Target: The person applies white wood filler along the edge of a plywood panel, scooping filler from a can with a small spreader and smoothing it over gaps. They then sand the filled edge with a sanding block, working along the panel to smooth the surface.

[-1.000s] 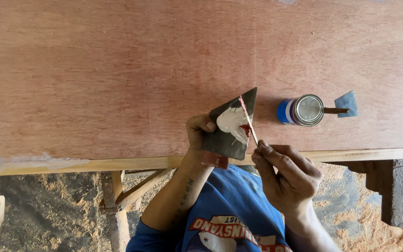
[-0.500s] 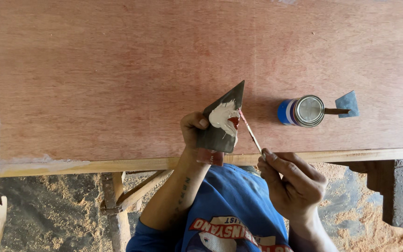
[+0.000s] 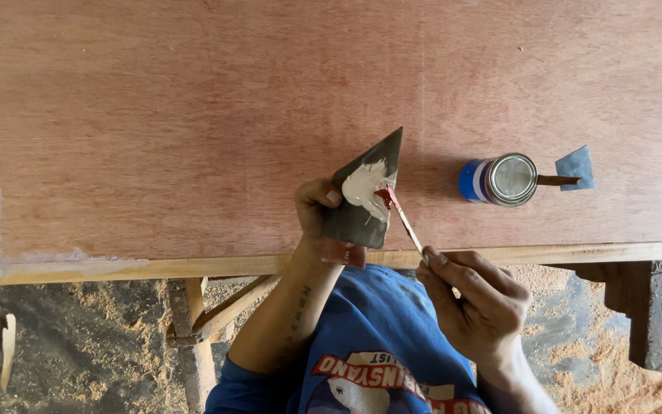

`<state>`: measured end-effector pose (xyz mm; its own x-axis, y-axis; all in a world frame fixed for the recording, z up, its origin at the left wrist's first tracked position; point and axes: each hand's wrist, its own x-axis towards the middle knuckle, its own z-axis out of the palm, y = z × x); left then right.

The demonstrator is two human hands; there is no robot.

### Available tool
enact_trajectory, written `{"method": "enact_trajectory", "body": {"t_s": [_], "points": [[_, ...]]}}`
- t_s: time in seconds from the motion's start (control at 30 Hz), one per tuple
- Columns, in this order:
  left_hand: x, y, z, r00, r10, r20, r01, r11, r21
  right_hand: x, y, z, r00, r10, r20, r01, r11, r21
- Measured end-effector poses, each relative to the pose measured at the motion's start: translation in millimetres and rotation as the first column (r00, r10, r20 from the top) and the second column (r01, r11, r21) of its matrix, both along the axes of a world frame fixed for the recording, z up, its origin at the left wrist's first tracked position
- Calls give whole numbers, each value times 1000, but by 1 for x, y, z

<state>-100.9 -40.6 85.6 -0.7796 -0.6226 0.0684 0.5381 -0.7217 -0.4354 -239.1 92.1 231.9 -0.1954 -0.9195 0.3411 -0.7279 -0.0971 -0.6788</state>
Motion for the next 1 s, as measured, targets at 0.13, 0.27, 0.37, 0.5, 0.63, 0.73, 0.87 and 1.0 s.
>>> {"method": "enact_trajectory", "body": {"t_s": [0.13,0.27,0.37,0.5,0.63,0.73,0.87,1.0], "points": [[4,-7,11,987,-20,-160,10,998,-61,-5,5,1,1000,20,-13,-20,1000,-12],[6,-12,17,991,-18,-135,-6,986,-169,-8,6,3,1000,-21,-23,21,1000,-16],[5,-10,13,995,-10,-102,-7,986,-167,-8,5,3,999,-40,28,41,999,-20],[0,-3,3,996,-26,80,32,997,-71,-4,1,2,999,-27,42,27,1000,-2],[-2,-3,-1,973,-30,227,31,1000,-4,-3,1,0,999,5,42,-6,1000,10],[2,-6,0,997,-10,83,16,998,-68,-6,4,-1,1000,25,-13,-24,1000,20],[8,-9,-1,999,6,-46,-12,991,-132,-13,9,-3,999,51,18,-51,999,13],[8,-8,-5,995,15,103,-8,998,-66,-18,11,-3,995,-36,93,33,999,27]]}}
